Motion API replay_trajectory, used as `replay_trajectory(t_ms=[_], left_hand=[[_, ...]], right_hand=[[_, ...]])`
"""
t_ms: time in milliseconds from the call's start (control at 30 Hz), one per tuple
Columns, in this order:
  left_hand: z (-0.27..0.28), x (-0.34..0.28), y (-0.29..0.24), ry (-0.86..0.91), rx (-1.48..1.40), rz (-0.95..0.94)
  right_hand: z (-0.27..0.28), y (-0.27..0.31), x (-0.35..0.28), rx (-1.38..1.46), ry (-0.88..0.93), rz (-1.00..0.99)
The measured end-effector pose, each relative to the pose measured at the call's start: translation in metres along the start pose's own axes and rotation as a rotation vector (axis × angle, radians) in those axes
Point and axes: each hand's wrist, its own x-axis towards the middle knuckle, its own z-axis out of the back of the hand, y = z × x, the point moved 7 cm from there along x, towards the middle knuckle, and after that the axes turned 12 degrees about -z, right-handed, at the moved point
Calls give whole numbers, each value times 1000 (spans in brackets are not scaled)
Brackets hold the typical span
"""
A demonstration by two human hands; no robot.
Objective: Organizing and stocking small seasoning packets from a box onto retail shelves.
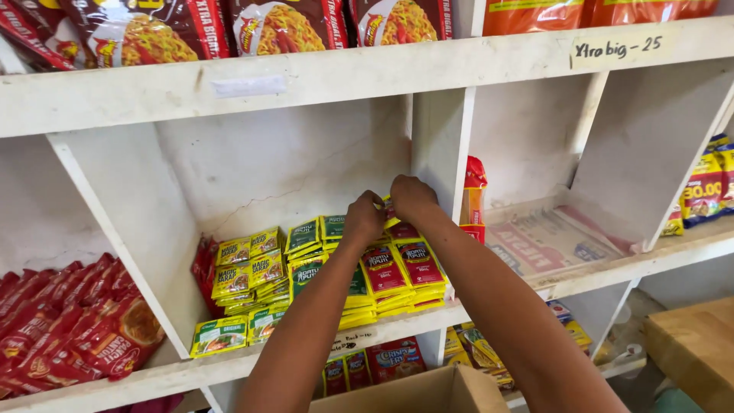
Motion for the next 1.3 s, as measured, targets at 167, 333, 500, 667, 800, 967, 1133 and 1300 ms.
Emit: replay_trajectory(t_ms=[167,333,500,667,800,967,1133,1300], left_hand=[[-2,-8,-27,237,207,-25],[-22,-13,-21,460,483,-46],[-13,-8,-9,380,570,-111],[-1,-17,-12,451,604,-101],[-6,-18,-12,477,608,-113],[8,-20,-25,390,588,-152],[46,-41,-59,133,491,-240],[120,-113,-116,-176,82,-380]], right_hand=[[-25,2,1,-42,106,-38],[-49,0,-2,-171,157,22],[-49,3,-9,-111,161,135],[-75,-5,4,-168,256,147],[-72,-5,3,-175,222,199],[-76,-2,3,-176,240,251],[-70,-4,-6,-199,262,234],[31,8,-84,548,-58,288]])
